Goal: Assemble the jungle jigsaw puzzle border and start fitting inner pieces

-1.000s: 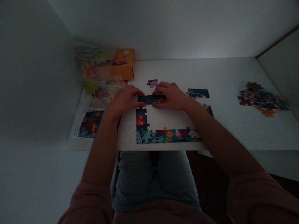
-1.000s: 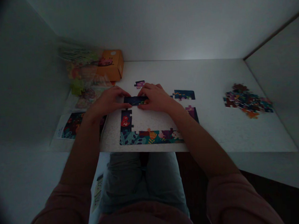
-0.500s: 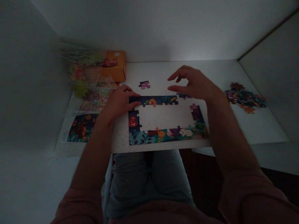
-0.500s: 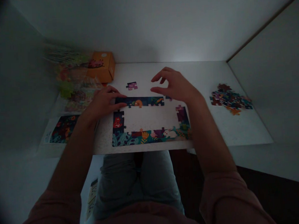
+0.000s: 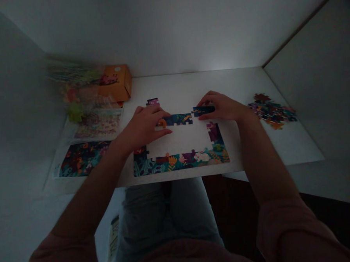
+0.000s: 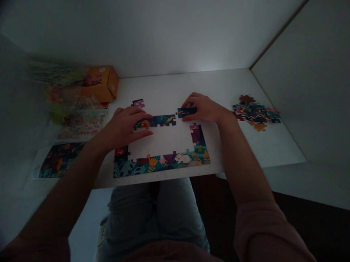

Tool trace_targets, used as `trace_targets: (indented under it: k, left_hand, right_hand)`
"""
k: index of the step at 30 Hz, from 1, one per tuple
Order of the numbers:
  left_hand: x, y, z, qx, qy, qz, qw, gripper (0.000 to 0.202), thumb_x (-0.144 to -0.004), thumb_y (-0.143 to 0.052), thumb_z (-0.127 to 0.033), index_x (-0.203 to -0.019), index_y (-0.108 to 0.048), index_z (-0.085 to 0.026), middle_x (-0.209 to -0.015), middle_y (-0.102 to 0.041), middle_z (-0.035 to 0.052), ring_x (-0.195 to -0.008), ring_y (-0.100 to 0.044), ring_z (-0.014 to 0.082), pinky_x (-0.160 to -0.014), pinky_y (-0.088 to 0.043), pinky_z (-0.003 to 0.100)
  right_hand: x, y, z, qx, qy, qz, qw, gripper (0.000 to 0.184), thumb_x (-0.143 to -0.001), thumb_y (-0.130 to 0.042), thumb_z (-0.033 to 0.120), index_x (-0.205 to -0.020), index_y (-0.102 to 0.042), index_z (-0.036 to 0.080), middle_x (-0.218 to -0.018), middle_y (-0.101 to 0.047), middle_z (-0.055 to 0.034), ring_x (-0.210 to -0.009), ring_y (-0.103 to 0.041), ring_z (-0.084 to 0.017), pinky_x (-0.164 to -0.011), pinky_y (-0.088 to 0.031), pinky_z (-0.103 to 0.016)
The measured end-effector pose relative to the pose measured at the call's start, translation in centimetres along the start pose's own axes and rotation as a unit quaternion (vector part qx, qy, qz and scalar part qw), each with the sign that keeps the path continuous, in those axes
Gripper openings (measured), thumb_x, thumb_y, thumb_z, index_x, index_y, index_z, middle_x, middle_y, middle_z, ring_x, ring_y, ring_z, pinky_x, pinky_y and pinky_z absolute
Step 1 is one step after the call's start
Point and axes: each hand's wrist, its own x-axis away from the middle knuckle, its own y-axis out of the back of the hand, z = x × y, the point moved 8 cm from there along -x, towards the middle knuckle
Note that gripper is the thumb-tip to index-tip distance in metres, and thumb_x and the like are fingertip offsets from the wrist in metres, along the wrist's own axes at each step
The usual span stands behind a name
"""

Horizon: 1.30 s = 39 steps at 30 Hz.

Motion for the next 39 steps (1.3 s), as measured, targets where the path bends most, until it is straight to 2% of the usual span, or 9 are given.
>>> trace_targets:
  k: [3, 6, 8, 15, 21, 26, 29, 33, 39]
  left_hand:
    - [-3.1, -0.8, -2.2, -0.019, -0.02, 0.011, 1.0, 0.041, -0.11, -0.082, -0.037, -0.149, -0.084, -0.025, -0.153, -0.079, 0.0155, -0.144, -0.071, 0.0381, -0.127, -0.05, 0.054]
    - [-5.3, -2.0, -1.8, -0.019, -0.018, 0.016, 1.0, 0.037, -0.108, -0.082, -0.035, -0.144, -0.088, -0.025, -0.145, -0.081, 0.0148, -0.136, -0.073, 0.0375, -0.122, -0.053, 0.052]
    - [-6.0, -2.6, -1.1, -0.004, -0.011, 0.012, 1.0, 0.035, -0.108, -0.081, -0.036, -0.14, -0.09, -0.026, -0.142, -0.082, 0.0142, -0.132, -0.074, 0.0377, -0.12, -0.054, 0.052]
    - [-5.8, -2.9, -0.1, 0.039, -0.009, -0.01, 0.999, 0.037, -0.106, -0.08, -0.039, -0.14, -0.092, -0.032, -0.139, -0.083, 0.0123, -0.13, -0.073, 0.038, -0.123, -0.053, 0.057]
    - [-5.6, -2.8, 0.0, 0.053, -0.003, -0.008, 0.999, 0.039, -0.106, -0.08, -0.04, -0.143, -0.09, -0.031, -0.141, -0.081, 0.0133, -0.131, -0.072, 0.039, -0.124, -0.053, 0.058]
    - [-5.3, -3.5, -1.4, 0.028, -0.029, 0.013, 0.999, 0.05, -0.113, -0.073, -0.034, -0.162, -0.079, -0.032, -0.153, -0.075, 0.0158, -0.142, -0.067, 0.0409, -0.128, -0.049, 0.062]
    - [-5.0, -4.1, -2.7, 0.017, -0.04, 0.033, 0.999, 0.056, -0.116, -0.072, -0.039, -0.172, -0.072, -0.035, -0.162, -0.068, 0.0168, -0.15, -0.062, 0.0429, -0.129, -0.048, 0.063]
    - [-4.7, -4.6, -3.7, -0.005, -0.051, 0.044, 0.998, 0.055, -0.12, -0.069, -0.046, -0.174, -0.07, -0.035, -0.17, -0.063, 0.0192, -0.157, -0.056, 0.0473, -0.132, -0.045, 0.068]
    - [-5.0, -5.0, -3.6, -0.008, -0.049, 0.041, 0.998, 0.056, -0.117, -0.072, -0.049, -0.172, -0.07, -0.037, -0.168, -0.066, 0.0181, -0.157, -0.054, 0.0489, -0.133, -0.043, 0.071]
  right_hand:
    - [0.1, 0.0, 0.4, 0.009, 0.008, 0.006, 1.0, 0.054, -0.086, -0.099, 0.081, -0.118, -0.096, 0.037, -0.133, -0.079, -0.0161, -0.125, -0.076, -0.047, -0.123, -0.064, -0.076]
    - [0.2, 0.1, 0.4, 0.016, 0.017, -0.01, 1.0, 0.054, -0.086, -0.099, 0.079, -0.119, -0.097, 0.036, -0.133, -0.08, -0.0157, -0.122, -0.077, -0.045, -0.118, -0.066, -0.075]
    - [0.3, 0.1, 0.4, 0.019, 0.022, -0.018, 0.999, 0.054, -0.088, -0.098, 0.078, -0.12, -0.097, 0.035, -0.134, -0.081, -0.0154, -0.119, -0.078, -0.044, -0.113, -0.068, -0.073]
    - [0.2, -0.4, 1.1, 0.033, 0.02, -0.011, 0.999, 0.049, -0.089, -0.098, 0.073, -0.121, -0.096, 0.035, -0.132, -0.083, -0.0132, -0.12, -0.078, -0.043, -0.111, -0.069, -0.069]
    - [0.2, -0.8, 1.0, 0.048, 0.012, -0.008, 0.999, 0.05, -0.09, -0.097, 0.073, -0.123, -0.094, 0.036, -0.134, -0.081, -0.0128, -0.119, -0.077, -0.041, -0.109, -0.07, -0.068]
    - [0.2, -0.9, 1.1, 0.061, 0.023, -0.009, 0.998, 0.049, -0.091, -0.098, 0.073, -0.124, -0.094, 0.036, -0.134, -0.08, -0.0128, -0.119, -0.077, -0.041, -0.108, -0.069, -0.067]
    - [0.2, -0.8, 1.2, 0.059, 0.025, 0.001, 0.998, 0.05, -0.091, -0.098, 0.075, -0.124, -0.094, 0.038, -0.134, -0.081, -0.0117, -0.121, -0.076, -0.042, -0.107, -0.068, -0.068]
    - [0.2, -0.8, 1.3, 0.058, 0.028, 0.006, 0.998, 0.049, -0.092, -0.096, 0.075, -0.126, -0.093, 0.041, -0.139, -0.079, -0.011, -0.125, -0.076, -0.044, -0.112, -0.064, -0.073]
    - [0.6, -0.4, 0.9, 0.049, 0.023, 0.011, 0.998, 0.049, -0.093, -0.096, 0.075, -0.128, -0.094, 0.041, -0.142, -0.078, -0.0108, -0.13, -0.075, -0.045, -0.116, -0.063, -0.072]
